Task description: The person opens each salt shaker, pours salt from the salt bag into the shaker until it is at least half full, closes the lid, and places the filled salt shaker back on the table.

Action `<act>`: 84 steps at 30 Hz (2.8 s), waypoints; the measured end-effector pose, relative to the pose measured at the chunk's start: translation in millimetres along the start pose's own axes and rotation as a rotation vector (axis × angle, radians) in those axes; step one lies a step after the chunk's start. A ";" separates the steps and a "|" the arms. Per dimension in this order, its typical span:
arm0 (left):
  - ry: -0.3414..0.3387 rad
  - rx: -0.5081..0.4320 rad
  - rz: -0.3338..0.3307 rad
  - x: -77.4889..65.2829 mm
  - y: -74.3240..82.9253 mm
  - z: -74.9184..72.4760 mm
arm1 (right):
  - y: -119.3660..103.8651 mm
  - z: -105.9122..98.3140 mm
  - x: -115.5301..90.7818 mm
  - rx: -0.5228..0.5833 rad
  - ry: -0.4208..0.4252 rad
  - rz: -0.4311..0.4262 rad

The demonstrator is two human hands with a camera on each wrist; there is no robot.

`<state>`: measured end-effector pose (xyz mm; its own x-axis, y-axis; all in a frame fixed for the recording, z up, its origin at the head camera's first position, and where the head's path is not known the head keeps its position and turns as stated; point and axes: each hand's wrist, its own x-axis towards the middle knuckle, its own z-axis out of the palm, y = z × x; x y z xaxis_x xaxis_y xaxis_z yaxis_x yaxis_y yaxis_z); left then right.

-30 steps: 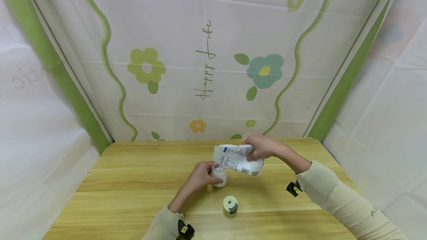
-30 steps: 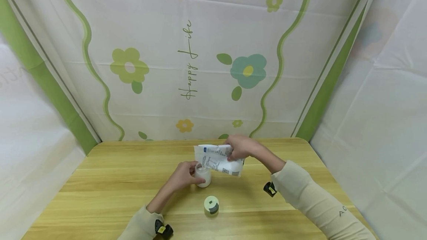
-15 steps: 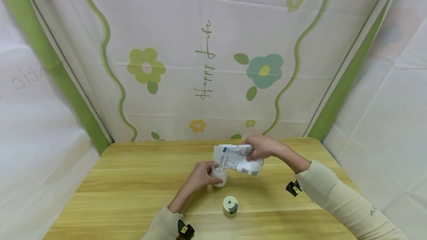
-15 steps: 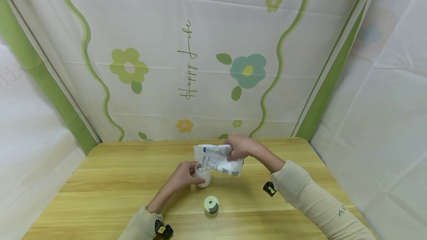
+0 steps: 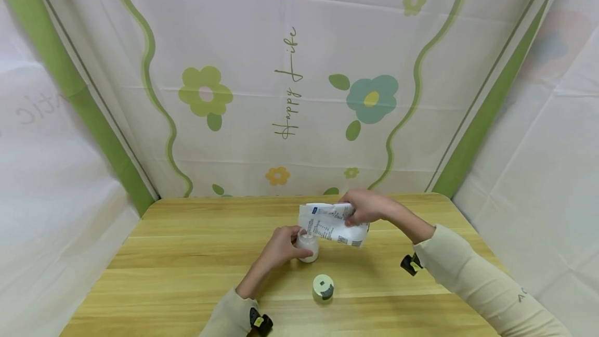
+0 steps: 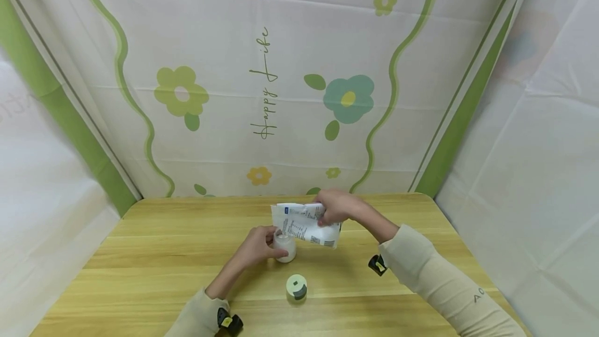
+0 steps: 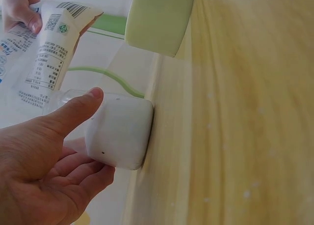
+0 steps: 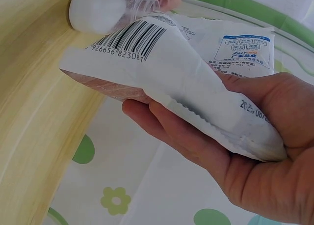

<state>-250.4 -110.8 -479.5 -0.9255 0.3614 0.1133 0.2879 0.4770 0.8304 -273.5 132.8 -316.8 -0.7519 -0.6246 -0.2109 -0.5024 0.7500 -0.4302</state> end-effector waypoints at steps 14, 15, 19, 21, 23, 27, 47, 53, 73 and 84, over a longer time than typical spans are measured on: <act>-0.001 0.004 0.008 0.1 -0.6 0.6 | -0.1 -0.5 0.0 0.023 -0.006 0.022; 0.000 0.004 0.009 0.2 -0.7 0.6 | -0.5 -0.8 -0.1 0.022 -0.005 0.021; -0.001 0.004 0.009 -0.5 -0.5 0.1 | -1.9 -1.6 0.5 0.023 -0.012 0.025; -0.005 0.000 0.001 -1.0 -0.5 0.0 | -2.6 -1.7 0.6 0.027 -0.015 0.029; -0.008 -0.002 -0.007 -0.9 -0.4 0.0 | -2.7 -1.7 1.0 0.023 -0.018 0.028; -0.008 -0.011 -0.014 -0.4 0.2 0.0 | -2.4 -2.3 0.6 0.012 -0.018 0.019; -0.006 -0.008 -0.014 -0.2 0.1 0.5 | -2.6 -2.4 2.0 -0.022 -0.018 0.013; -0.002 -0.003 -0.001 -0.8 -0.5 0.6 | -1.6 -1.3 1.8 -0.015 -0.017 0.010; -0.009 -0.012 0.008 -0.5 -0.7 0.1 | -1.4 -2.8 1.5 0.000 -0.027 -0.002; -0.011 -0.005 -0.002 -0.5 0.2 -0.7 | 1.4 -0.9 0.1 0.001 -0.010 -0.001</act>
<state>-250.1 -111.4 -479.0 -0.9233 0.3693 0.1053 0.2846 0.4742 0.8331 -274.6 134.0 -316.6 -0.7468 -0.6278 -0.2194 -0.5027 0.7489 -0.4317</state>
